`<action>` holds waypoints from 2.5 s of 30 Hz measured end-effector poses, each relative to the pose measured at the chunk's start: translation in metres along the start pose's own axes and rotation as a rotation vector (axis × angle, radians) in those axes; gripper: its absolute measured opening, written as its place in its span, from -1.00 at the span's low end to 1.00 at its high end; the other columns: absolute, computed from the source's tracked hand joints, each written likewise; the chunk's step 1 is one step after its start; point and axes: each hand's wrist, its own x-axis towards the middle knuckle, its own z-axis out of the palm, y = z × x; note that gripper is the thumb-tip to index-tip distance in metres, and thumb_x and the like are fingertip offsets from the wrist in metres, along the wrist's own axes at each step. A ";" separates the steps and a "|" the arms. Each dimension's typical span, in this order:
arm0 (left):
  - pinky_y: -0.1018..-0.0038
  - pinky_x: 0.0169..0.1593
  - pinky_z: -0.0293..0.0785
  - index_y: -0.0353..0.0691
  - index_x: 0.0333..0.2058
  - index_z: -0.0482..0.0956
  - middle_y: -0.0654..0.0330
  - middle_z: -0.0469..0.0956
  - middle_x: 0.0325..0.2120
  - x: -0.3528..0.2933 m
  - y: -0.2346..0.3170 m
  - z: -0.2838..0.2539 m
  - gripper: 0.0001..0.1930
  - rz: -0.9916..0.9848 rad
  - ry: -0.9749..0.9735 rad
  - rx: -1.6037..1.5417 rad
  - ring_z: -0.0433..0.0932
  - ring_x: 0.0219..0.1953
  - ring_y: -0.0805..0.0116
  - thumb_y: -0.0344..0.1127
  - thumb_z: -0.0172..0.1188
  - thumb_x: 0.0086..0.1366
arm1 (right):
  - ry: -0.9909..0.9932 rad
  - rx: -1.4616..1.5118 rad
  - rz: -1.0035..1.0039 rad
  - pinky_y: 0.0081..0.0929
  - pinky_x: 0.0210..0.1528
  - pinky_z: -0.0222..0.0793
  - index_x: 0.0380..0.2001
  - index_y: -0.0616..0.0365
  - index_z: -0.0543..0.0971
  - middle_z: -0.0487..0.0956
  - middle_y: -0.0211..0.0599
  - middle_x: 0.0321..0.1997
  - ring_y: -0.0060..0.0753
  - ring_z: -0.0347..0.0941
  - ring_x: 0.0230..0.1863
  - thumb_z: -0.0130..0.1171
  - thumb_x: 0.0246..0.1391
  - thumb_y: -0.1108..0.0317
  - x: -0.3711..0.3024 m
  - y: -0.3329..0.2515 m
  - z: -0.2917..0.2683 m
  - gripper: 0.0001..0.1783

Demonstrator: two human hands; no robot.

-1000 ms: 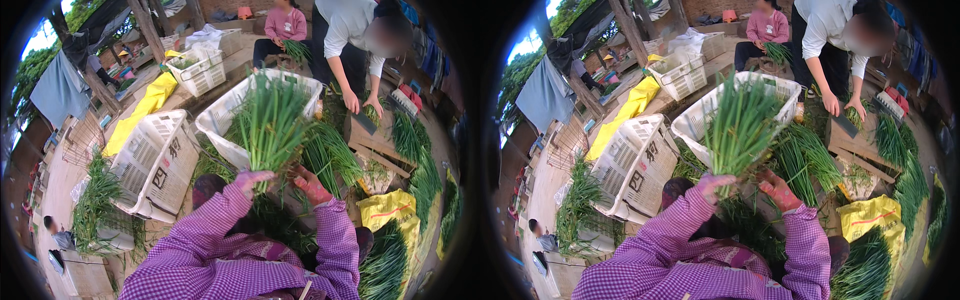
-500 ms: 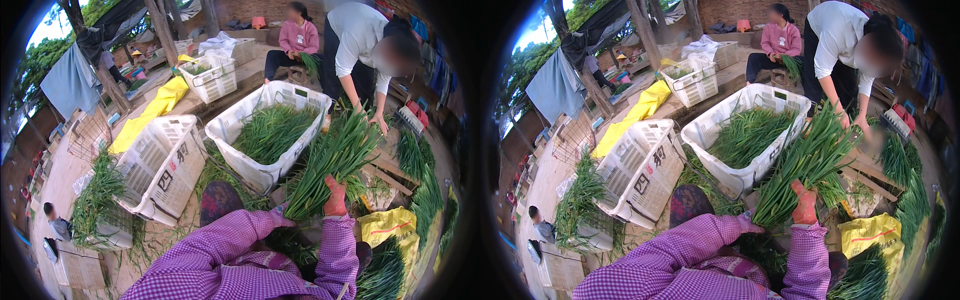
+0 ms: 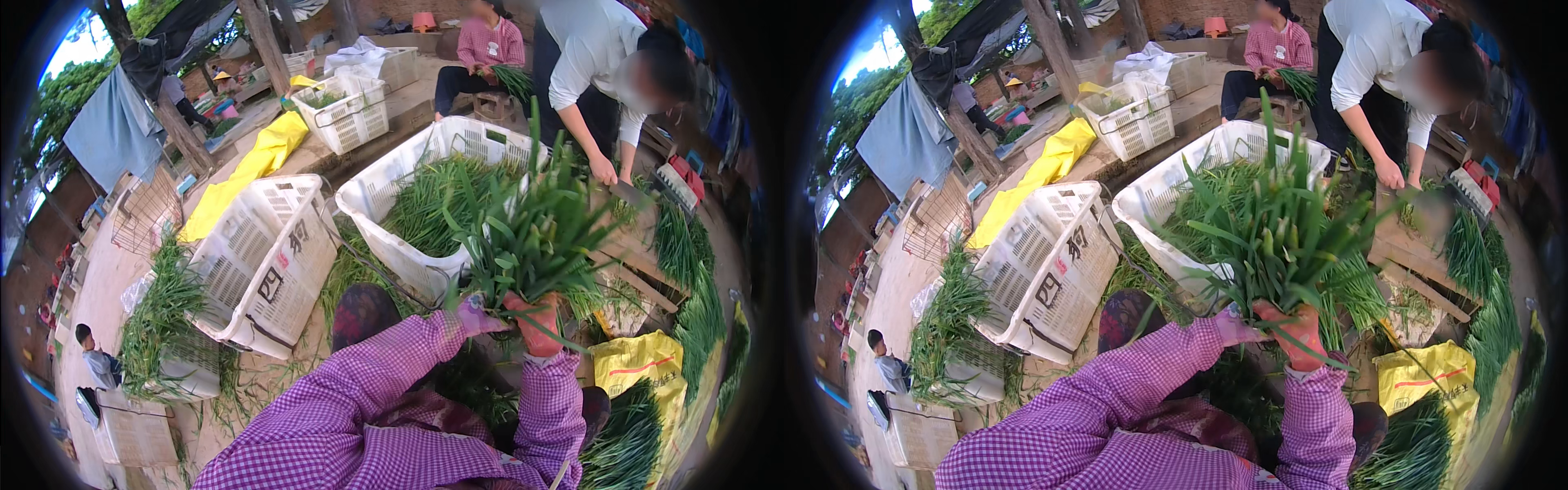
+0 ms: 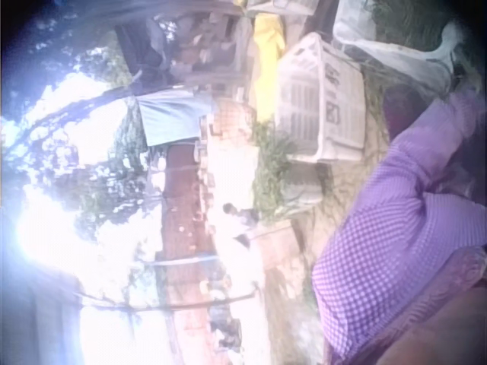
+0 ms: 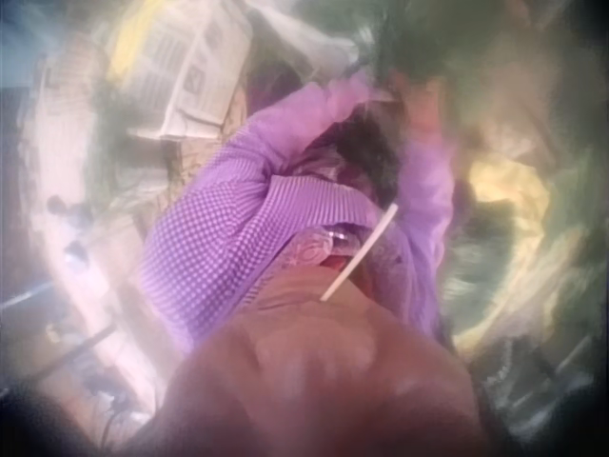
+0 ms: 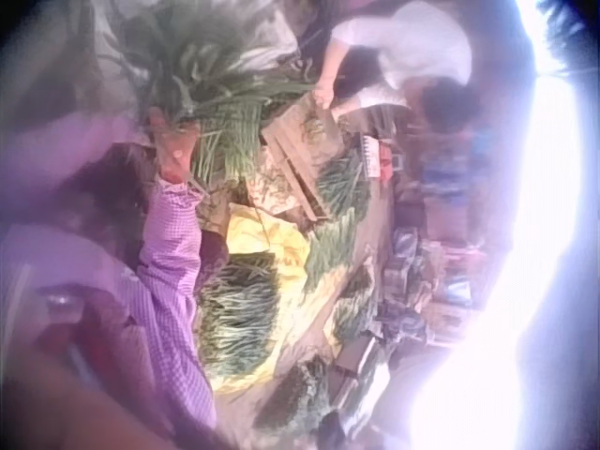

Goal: The person cleans and bundles leeks by removing yellowing leaves and roots by hand, and then placing the cleaned leeks into a crate.

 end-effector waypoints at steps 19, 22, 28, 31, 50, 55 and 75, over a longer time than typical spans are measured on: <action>0.25 0.09 0.40 -0.58 -0.03 0.28 -0.17 0.43 -0.07 0.006 0.094 -0.011 -0.51 0.242 0.071 0.299 0.46 -0.03 -0.04 -0.24 0.04 0.22 | 0.021 -0.653 -0.064 -0.43 -0.14 0.33 -0.09 0.16 0.49 0.57 -0.21 -0.27 -0.32 0.47 -0.26 0.19 -0.02 0.22 0.025 0.074 -0.063 -0.59; 0.38 -0.07 0.53 -0.46 -0.11 0.42 -0.04 0.52 -0.19 0.014 0.129 0.045 -0.63 0.208 -0.120 -0.005 0.55 -0.17 0.18 -0.42 0.20 0.12 | -0.063 -0.528 0.175 -0.41 -0.18 0.33 -0.10 0.17 0.49 0.57 -0.17 -0.33 -0.31 0.47 -0.31 0.19 -0.03 0.22 0.017 0.037 -0.049 -0.59; 0.46 -0.10 0.50 -0.29 -0.08 0.43 0.09 0.54 -0.24 0.025 0.133 0.091 -0.52 0.043 0.058 0.462 0.54 -0.22 0.36 -0.54 0.30 -0.04 | -0.049 -0.730 0.018 -0.39 -0.12 0.34 -0.04 0.18 0.44 0.57 -0.11 -0.27 -0.21 0.49 -0.21 0.21 -0.06 0.15 0.010 0.034 -0.051 -0.48; 0.51 -0.11 0.44 -0.26 -0.05 0.43 0.22 0.55 -0.24 0.031 0.135 0.099 -0.52 0.202 0.165 0.657 0.51 -0.22 0.45 -0.50 0.30 -0.02 | -0.008 -0.796 -0.066 -0.32 -0.08 0.34 -0.02 0.15 0.43 0.56 -0.09 -0.20 -0.05 0.47 -0.14 0.20 -0.08 0.13 0.008 0.035 -0.055 -0.46; 0.17 -0.23 0.48 -0.24 -0.26 0.41 0.11 0.51 -0.46 0.023 0.161 0.001 -0.83 0.234 0.704 -0.065 0.51 -0.35 0.17 -0.33 0.09 0.20 | 0.474 0.611 -0.096 -0.49 -0.55 0.25 -0.21 0.26 0.44 0.47 -0.42 -0.53 -0.55 0.22 -0.69 -0.10 0.20 0.35 0.001 0.039 -0.135 -0.78; 0.17 -0.27 0.41 -0.24 -0.28 0.42 0.17 0.42 -0.49 0.015 0.184 -0.059 -0.86 0.361 0.821 -0.169 0.41 -0.45 0.23 -0.32 0.03 0.23 | 0.515 0.770 -0.163 -0.60 -0.67 -0.10 -0.25 0.20 0.43 0.37 -0.54 -0.59 -0.67 0.03 -0.74 -0.10 0.19 0.30 -0.015 0.018 -0.165 -0.79; 0.38 -0.39 0.33 -0.15 -0.38 0.39 0.36 0.19 -0.70 -0.035 0.242 0.001 -0.84 0.632 0.221 -0.260 0.27 -0.62 0.42 -0.23 -0.08 0.29 | 0.166 -0.247 -0.160 -0.55 -0.03 0.33 0.04 0.25 0.37 0.50 -0.21 -0.08 -0.43 0.43 -0.10 0.14 0.06 0.17 -0.038 -0.006 -0.103 -0.47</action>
